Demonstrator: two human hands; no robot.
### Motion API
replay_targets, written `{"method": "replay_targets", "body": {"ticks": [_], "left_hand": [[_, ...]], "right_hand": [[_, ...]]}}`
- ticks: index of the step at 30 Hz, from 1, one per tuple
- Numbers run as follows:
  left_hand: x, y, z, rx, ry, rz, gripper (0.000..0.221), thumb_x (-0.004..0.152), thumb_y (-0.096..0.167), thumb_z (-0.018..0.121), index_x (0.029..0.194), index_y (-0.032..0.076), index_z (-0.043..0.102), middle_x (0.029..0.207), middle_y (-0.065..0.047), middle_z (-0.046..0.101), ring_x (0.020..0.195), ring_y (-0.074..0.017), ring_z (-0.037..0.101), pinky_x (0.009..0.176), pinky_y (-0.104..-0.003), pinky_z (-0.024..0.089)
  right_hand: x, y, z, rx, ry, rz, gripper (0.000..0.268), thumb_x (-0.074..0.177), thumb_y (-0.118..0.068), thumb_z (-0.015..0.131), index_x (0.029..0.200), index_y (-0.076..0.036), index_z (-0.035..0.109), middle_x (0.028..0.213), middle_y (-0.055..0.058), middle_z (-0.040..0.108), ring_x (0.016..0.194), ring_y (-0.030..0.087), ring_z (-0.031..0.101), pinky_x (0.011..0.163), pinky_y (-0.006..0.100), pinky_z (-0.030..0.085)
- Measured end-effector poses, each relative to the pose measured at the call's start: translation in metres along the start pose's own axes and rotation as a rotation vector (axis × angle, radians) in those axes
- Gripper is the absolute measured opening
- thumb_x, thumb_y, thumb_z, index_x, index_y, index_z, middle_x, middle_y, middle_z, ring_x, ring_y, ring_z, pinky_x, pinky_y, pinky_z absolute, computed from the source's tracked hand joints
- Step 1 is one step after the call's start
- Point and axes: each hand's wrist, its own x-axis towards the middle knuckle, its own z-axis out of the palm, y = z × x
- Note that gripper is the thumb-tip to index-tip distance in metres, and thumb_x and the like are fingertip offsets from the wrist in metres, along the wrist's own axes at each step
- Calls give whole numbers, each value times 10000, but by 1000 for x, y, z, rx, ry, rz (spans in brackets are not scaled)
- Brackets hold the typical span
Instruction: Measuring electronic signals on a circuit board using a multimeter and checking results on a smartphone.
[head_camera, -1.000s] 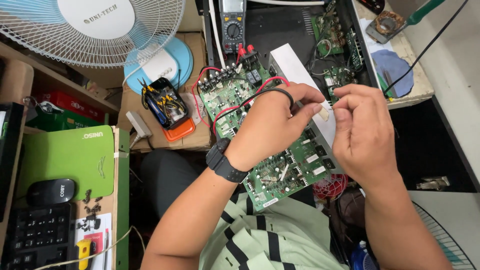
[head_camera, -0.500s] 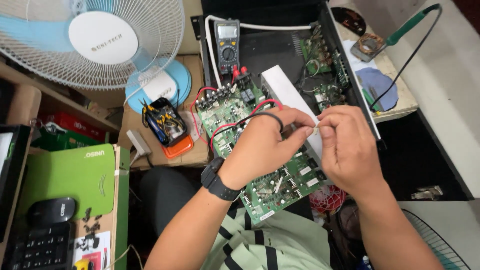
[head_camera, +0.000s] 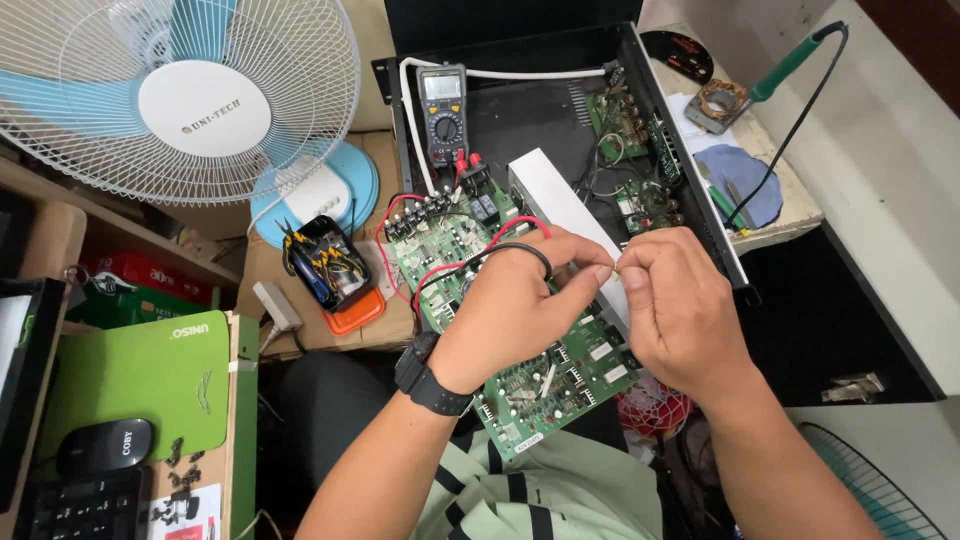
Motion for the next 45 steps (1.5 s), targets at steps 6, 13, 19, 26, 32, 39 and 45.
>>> {"method": "replay_targets", "body": {"ticks": [6, 13, 19, 26, 32, 39, 45], "left_hand": [[-1, -8, 3, -91, 13, 88, 179, 1094, 181, 694, 1140, 105, 849, 1000, -62, 798, 823, -175, 721, 769, -339, 575], [-1, -11, 4, -162, 16, 112, 211, 1088, 103, 684, 1162, 28, 867, 1040, -147, 828, 773, -186, 749, 637, -329, 604], [0, -5, 2, -158, 10, 111, 217, 1084, 114, 677, 1133, 3, 858, 969, -142, 813, 791, -204, 718, 704, -368, 610], [1, -5, 1, -132, 28, 110, 219, 1087, 131, 674, 1136, 23, 857, 939, -124, 802, 818, -207, 736, 717, -373, 613], [-5, -2, 3, -95, 36, 158, 197, 1089, 115, 683, 1139, 29, 853, 976, -152, 811, 808, -227, 768, 672, -368, 632], [-7, -3, 4, -22, 37, 224, 195, 1099, 114, 680, 1141, 21, 846, 1016, -167, 820, 805, -286, 814, 663, -404, 667], [-7, -8, 5, 16, 60, 234, 192, 1093, 138, 688, 1137, 49, 852, 1024, -137, 827, 812, -275, 835, 660, -401, 676]], "right_hand": [[-5, 9, 6, 26, 35, -7, 217, 1224, -71, 532, 1068, 5, 664, 1023, 129, 674, 964, 371, 697, 860, 459, 590], [-8, 15, 7, 75, 57, 20, 273, 1241, -126, 531, 1055, -32, 708, 967, 100, 690, 883, 398, 722, 798, 468, 610], [-9, 15, 6, 147, 47, 70, 266, 1226, -111, 553, 1060, -24, 742, 959, 118, 720, 861, 406, 736, 813, 461, 622], [-10, 18, 7, 155, 51, 49, 156, 1170, -89, 656, 1089, -35, 777, 1009, 111, 766, 890, 385, 758, 825, 463, 633], [-9, 17, 6, 161, 88, 62, 108, 1117, -59, 746, 1012, -48, 772, 948, 81, 770, 822, 334, 757, 804, 411, 626], [-8, 15, 6, 191, 99, 78, 95, 1086, -16, 746, 996, -32, 773, 944, 103, 787, 803, 327, 763, 789, 401, 631], [-6, 13, 5, 197, 102, 74, 101, 1078, -8, 746, 987, -27, 785, 933, 114, 790, 779, 329, 758, 765, 402, 628]]}}
